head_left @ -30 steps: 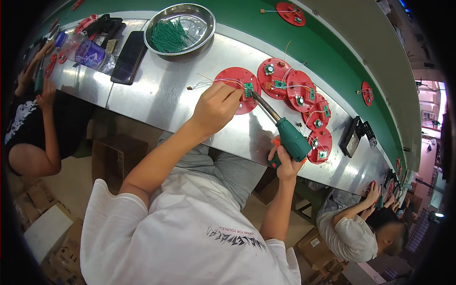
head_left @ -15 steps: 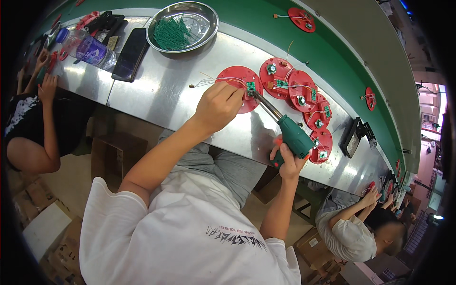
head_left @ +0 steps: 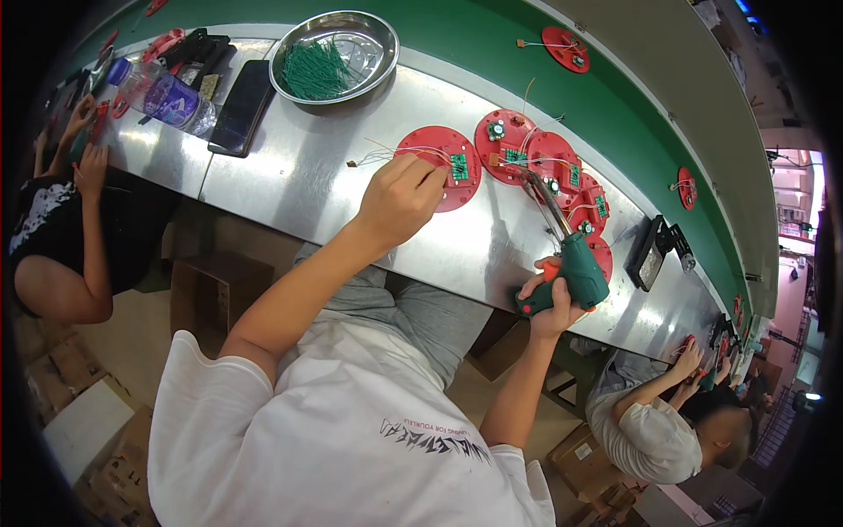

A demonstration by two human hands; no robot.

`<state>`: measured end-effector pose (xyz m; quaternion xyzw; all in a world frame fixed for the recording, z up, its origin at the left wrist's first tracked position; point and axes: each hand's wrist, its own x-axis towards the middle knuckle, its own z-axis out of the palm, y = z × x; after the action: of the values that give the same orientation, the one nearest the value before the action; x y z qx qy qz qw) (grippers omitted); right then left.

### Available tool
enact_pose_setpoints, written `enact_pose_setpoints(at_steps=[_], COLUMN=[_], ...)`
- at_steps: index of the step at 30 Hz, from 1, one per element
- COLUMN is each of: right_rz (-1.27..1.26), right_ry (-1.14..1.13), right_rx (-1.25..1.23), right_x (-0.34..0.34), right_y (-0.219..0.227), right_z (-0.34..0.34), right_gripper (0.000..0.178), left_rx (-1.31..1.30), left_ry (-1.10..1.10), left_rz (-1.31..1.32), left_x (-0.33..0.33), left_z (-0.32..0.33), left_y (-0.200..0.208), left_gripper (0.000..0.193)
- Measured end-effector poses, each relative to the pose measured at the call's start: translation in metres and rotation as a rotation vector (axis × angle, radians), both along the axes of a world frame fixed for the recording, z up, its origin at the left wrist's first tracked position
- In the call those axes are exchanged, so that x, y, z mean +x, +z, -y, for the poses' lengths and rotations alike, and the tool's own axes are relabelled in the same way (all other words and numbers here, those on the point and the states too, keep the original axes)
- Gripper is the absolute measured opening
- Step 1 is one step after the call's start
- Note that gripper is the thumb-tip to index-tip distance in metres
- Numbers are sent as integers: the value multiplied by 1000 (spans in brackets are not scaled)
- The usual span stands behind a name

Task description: The person retrieves circular plastic bases with circuit boards from a conveyor belt, positions wires onto the boards by hand, and solders them using a soldering gun.

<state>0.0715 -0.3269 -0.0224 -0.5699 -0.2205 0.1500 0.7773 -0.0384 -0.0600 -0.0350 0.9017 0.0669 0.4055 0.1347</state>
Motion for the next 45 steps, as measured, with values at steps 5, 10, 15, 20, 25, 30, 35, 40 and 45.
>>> enact_pose_setpoints(at_steps=[5, 10, 15, 20, 25, 30, 35, 40, 45], right_rz=[-1, 0, -16, -48, -97, -34, 10, 85, 144], right_ry=[-68, -97, -118, -152, -132, -99, 52, 138, 257], right_rx=[19, 67, 88, 119, 193, 112, 33, -91, -223], right_x=[7, 7, 6, 6, 7, 4, -11, -17, -13], right_y=[-9, -12, -11, -11, -12, -17, -7, -2, -7], right_z=[7, 5, 5, 7, 9, 10, -5, -20, -15], right_gripper=[46, 35, 35, 35, 36, 36, 41, 32, 38], left_rx=[-4, -5, -19, -79, -98, -104, -68, -234, -142], left_ry=[-8, 1, 35, 21, -6, -51, 4, -4, -18], left_rz=[-9, -20, -18, 22, -24, 32, -18, 45, 2], left_x=[0, 2, 2, 4, 0, -4, -3, 0, -1], left_z=[1, 1, 2, 3, 3, 2, 1, 0, 0], left_y=[1, 4, 8, 10, 9, 11, 15, 10, 6], left_gripper=[21, 20, 19, 19, 27, 38, 39, 19, 12])
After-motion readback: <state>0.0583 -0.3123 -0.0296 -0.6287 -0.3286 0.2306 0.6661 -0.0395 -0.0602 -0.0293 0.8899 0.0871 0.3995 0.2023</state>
